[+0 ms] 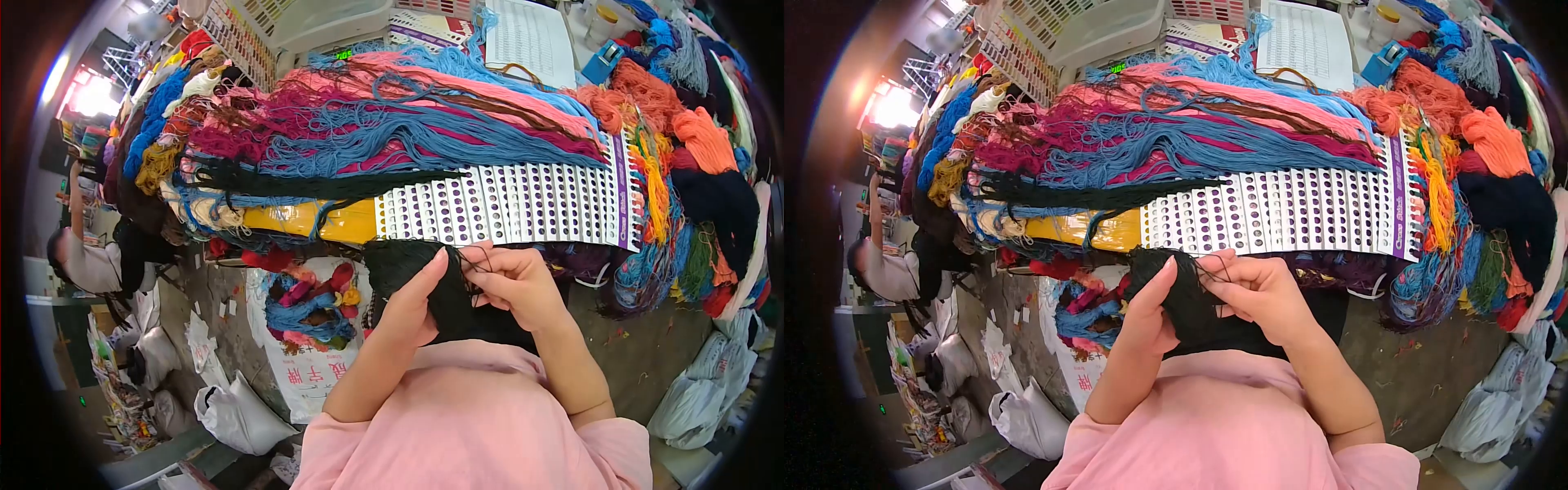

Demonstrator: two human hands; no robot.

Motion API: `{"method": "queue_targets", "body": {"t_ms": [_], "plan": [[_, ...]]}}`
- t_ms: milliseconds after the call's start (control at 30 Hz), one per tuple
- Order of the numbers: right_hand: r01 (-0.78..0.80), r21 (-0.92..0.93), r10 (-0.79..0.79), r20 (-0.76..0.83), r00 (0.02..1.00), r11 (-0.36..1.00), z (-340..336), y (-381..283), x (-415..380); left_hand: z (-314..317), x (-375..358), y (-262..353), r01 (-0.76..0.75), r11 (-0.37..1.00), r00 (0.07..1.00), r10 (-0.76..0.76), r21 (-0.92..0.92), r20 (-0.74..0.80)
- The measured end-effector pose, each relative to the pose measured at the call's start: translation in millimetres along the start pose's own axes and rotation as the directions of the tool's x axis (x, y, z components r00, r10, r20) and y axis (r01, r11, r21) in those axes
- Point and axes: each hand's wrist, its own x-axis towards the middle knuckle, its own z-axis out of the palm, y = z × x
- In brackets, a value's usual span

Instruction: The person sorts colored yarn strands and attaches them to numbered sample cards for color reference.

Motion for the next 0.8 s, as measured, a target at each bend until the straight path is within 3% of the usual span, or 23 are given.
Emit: {"method": "queue_targets", "body": {"t_ms": [100, 200, 233, 333, 367, 467, 700, 800], "plan": [[0.041, 0.213, -0.066, 0.112, 0.992, 0.976, -11, 7, 0, -1, -1, 1, -0.019, 1.0, 1.0, 0.019, -0.003, 0.024], [-0.057, 0.502, 0.014, 0.089, 0.996, 0.863, -18, 9, -1, 2, -4, -1, 0.004, 1.0, 1.0, -0.004, -0.021, 0.015], [-0.096, 0.54, 0.006, 0.166, 0.986, 0.836, -20, 7, -2, 3, -5, -2, 0.006, 1.0, 0.999, -0.007, 0.015, 0.035], [-0.057, 0.225, 0.055, 0.014, 0.998, 0.973, 2, -7, -9, 8, -5, -2, 0.005, 0.992, 0.998, -0.013, 0.125, 0.061], [-0.059, 0.225, 0.041, 0.084, 0.996, 0.972, -1, -4, -8, 12, -7, 0, 0.001, 0.987, 0.999, -0.009, 0.164, 0.046], [-0.036, 0.193, 0.021, 0.08, 0.997, 0.981, 1, 2, -5, 15, -9, 2, -0.047, 0.973, 0.998, 0.039, 0.226, 0.039], [-0.072, 0.443, -0.006, 0.173, 0.985, 0.894, -7, -1, -9, 4, -9, -1, -0.037, 0.999, 0.997, 0.038, -0.018, 0.068], [-0.101, 0.517, -0.014, 0.214, 0.977, 0.85, -16, 8, -7, 0, -10, -4, -0.022, 1.0, 0.997, 0.021, 0.012, 0.078]]}}
